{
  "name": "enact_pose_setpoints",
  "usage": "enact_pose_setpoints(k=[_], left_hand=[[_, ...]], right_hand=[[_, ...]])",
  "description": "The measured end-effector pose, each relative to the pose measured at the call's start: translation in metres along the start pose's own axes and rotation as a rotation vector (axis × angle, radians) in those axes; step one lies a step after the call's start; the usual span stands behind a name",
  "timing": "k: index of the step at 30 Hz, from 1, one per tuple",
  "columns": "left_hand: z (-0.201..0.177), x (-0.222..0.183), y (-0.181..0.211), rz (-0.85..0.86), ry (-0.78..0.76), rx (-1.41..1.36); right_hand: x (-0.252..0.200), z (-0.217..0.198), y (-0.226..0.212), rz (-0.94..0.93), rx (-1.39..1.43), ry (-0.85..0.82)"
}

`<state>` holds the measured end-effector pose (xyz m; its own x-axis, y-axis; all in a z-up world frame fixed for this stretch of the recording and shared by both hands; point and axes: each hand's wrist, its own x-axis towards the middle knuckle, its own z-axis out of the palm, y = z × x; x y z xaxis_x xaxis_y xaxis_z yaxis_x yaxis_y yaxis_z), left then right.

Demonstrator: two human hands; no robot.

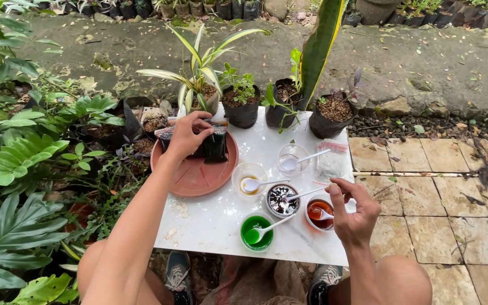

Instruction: Preparing and mixing various agricultural solutions in small plastic cups using powders and liquid concentrates.

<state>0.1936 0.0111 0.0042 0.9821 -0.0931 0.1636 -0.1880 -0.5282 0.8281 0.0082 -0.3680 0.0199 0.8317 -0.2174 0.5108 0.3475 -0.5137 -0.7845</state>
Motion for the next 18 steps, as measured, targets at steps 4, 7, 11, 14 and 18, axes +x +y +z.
enact_pose_setpoints(k=[4, 7, 11, 14, 18], left_hand=[[0.011, 0.015, -0.034, 0.045, 0.033, 0.007], [0.016, 0.016, -0.038, 0.021, 0.059, -0.003], [0.019, 0.015, -0.042, 0.035, 0.069, 0.065], [0.020, 0.014, -0.047, 0.072, 0.069, 0.106], [0.016, -0.005, -0.022, 0.135, 0.073, 0.179]], right_hand=[[0.003, 0.001, 0.009, -0.027, 0.055, 0.045], [0.004, 0.000, 0.011, -0.035, 0.047, 0.025], [0.004, 0.000, 0.011, -0.050, 0.036, 0.029], [0.003, 0.000, 0.008, -0.045, 0.036, 0.026], [0.003, 0.000, 0.005, -0.049, 0.042, 0.009]])
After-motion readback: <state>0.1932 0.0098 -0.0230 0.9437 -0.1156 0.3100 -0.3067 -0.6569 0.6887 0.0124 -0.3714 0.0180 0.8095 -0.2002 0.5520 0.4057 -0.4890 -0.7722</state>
